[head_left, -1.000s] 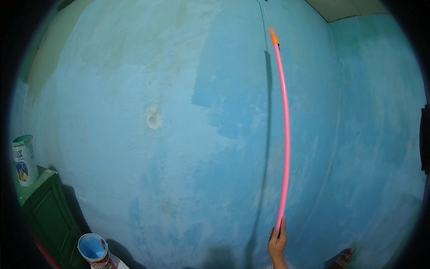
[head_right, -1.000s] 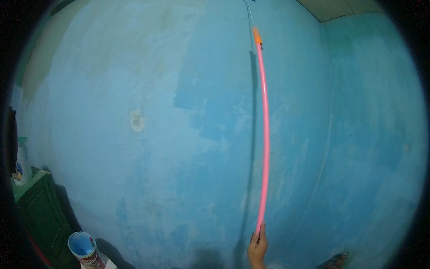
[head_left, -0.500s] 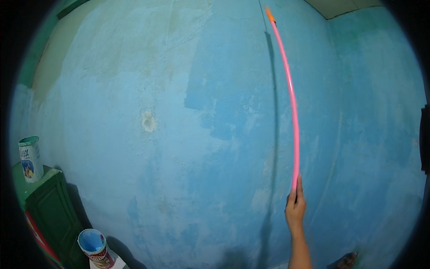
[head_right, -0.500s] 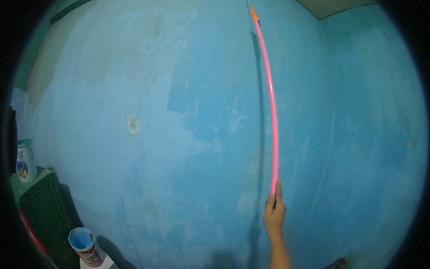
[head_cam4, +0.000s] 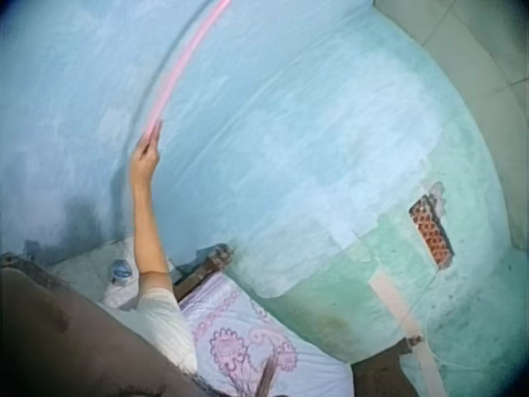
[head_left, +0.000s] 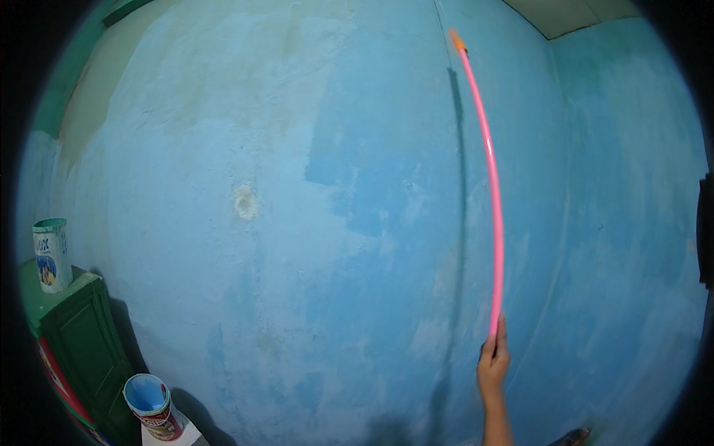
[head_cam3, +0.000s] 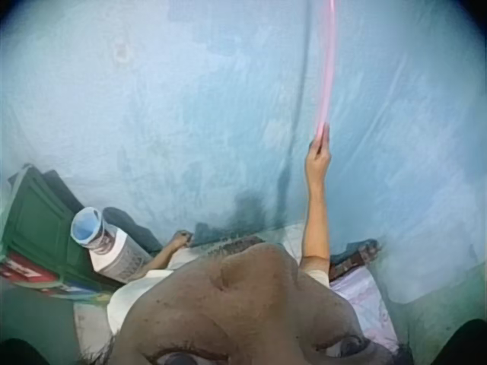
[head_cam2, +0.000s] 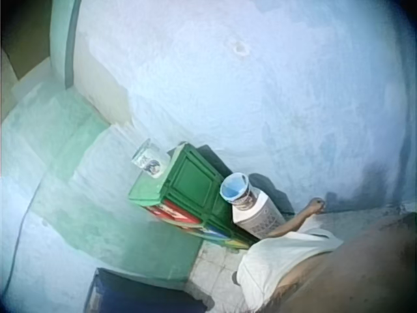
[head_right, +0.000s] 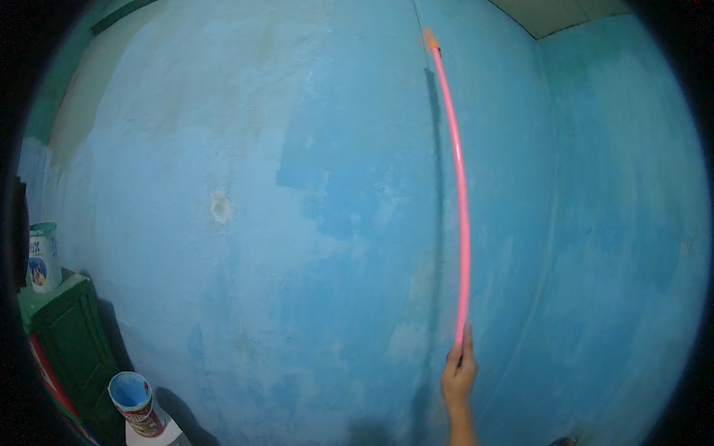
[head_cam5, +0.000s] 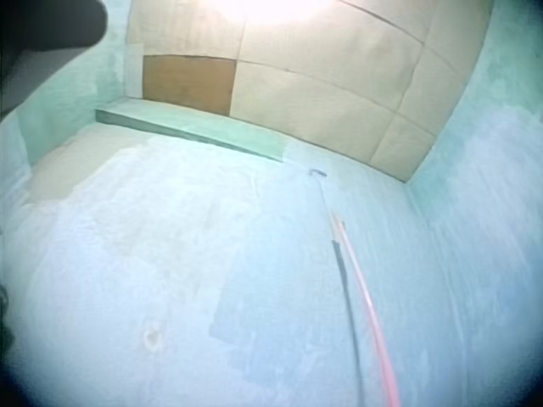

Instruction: The person paints a wall light blue using a long-handled roller. They repeatedly dip the roller into a paint bucket on the floor and apply paint in vertical strokes, covering patches of the wall.

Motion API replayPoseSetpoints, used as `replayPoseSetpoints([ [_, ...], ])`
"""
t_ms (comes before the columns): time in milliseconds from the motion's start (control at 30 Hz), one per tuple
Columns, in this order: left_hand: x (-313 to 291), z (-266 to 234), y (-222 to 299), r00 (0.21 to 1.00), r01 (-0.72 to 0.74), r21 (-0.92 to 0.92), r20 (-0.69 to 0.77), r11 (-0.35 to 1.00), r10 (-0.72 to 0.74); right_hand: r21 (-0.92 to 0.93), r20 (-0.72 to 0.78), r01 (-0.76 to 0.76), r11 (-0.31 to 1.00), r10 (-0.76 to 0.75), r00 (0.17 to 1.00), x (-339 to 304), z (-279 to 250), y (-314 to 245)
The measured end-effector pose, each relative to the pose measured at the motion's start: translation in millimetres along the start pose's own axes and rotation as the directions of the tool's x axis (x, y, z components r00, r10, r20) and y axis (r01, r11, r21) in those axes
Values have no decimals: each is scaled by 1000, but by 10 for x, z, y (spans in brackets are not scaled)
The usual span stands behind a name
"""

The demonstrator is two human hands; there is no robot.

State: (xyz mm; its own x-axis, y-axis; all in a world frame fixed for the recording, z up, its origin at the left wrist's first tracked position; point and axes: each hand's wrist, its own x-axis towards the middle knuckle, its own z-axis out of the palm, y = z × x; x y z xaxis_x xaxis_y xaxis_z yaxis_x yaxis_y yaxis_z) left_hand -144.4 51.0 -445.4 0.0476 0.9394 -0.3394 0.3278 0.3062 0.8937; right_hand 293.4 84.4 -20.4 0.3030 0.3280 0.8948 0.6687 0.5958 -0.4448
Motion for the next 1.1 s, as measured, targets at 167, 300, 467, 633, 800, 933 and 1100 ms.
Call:
replayPoseSetpoints([
  [167,180,77,-70,1000,-14,6,21,1000,14,-47,3,28,999,-28,1000,1113,-96,-598],
  [300,96,-12,-102,1000,-31,-217,-8,976,30,-20,-8,62,998,-62,998,1812,-37,-903],
  [467,209,-198,-95,999,-52,74,-2,996,52,-1,37,-71,997,71,997,2130,-31,-1400],
  [633,145,-171,-78,998,-44,20,-44,999,45,-67,-31,109,992,-111,993,1996,146,-859],
  [800,368,-188,-403,998,-36,266,-37,963,48,2,35,13,1000,-13,999,1109,175,-674],
  [933,415,-252,-582,998,-34,113,-47,993,39,-66,42,-58,996,61,997,1227,71,-680],
  [1100,115,-318,-124,998,-3,97,-64,995,9,-126,-45,135,983,-142,989,2066,64,-806],
])
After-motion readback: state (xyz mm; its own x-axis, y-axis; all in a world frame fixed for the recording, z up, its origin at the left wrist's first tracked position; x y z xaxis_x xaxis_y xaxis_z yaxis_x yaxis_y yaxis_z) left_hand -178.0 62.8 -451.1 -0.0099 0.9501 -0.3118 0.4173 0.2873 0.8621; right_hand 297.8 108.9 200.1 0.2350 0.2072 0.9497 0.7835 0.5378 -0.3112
